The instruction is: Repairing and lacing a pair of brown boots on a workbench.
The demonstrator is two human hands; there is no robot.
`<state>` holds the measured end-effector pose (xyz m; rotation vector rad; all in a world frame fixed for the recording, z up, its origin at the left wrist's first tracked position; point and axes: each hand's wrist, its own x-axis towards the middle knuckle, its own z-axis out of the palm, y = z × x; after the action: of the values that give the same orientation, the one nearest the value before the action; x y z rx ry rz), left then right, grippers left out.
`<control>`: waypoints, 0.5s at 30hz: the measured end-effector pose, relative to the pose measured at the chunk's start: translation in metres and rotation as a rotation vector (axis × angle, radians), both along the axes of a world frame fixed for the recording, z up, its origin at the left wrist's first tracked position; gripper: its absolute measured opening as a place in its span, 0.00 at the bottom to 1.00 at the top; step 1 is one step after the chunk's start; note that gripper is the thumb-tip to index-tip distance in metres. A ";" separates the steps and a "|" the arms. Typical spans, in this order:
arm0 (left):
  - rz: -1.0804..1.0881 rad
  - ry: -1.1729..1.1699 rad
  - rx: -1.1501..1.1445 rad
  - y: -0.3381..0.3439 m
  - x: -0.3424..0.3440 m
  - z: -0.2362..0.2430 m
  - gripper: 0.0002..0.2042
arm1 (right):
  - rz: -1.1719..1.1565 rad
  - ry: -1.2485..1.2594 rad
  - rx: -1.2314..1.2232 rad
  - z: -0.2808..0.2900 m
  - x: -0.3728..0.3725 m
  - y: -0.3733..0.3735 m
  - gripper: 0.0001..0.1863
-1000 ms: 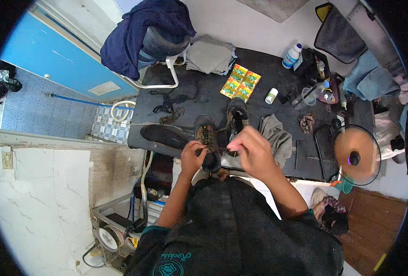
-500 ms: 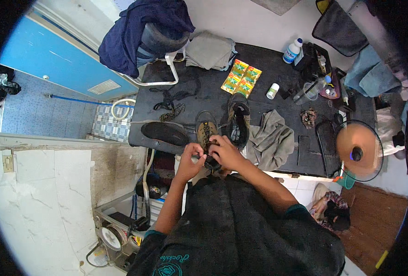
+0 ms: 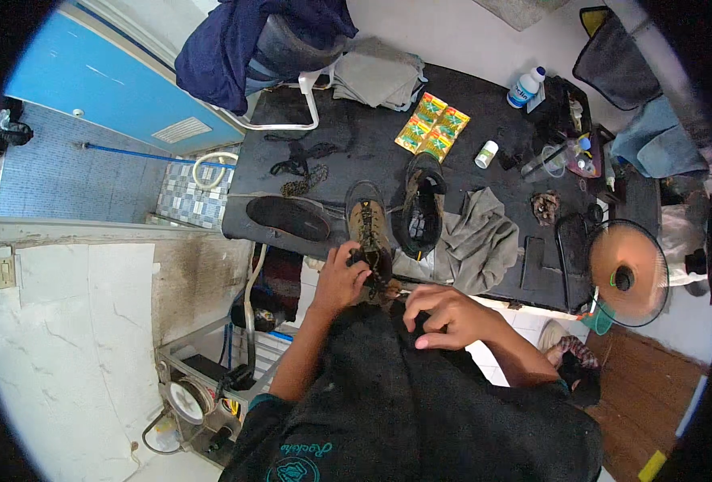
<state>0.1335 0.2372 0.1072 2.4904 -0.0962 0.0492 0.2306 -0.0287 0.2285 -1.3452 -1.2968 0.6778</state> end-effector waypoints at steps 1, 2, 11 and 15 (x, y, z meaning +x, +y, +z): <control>-0.018 0.032 0.064 0.001 0.001 -0.001 0.18 | -0.037 0.039 -0.031 -0.004 0.002 -0.003 0.19; -0.017 0.031 0.064 0.004 -0.001 0.000 0.18 | -0.072 0.078 -0.061 -0.009 0.004 -0.003 0.17; -0.008 0.173 -0.053 -0.017 -0.021 -0.014 0.17 | -0.810 -0.344 -0.395 -0.132 0.010 0.090 0.10; 0.098 0.096 -0.079 -0.033 -0.017 -0.022 0.13 | -0.778 -0.386 -0.580 -0.145 0.009 0.107 0.09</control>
<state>0.1163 0.2037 0.0853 2.4130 0.0673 -0.0249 0.2399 0.0780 0.0838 -2.3606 -0.7478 0.2406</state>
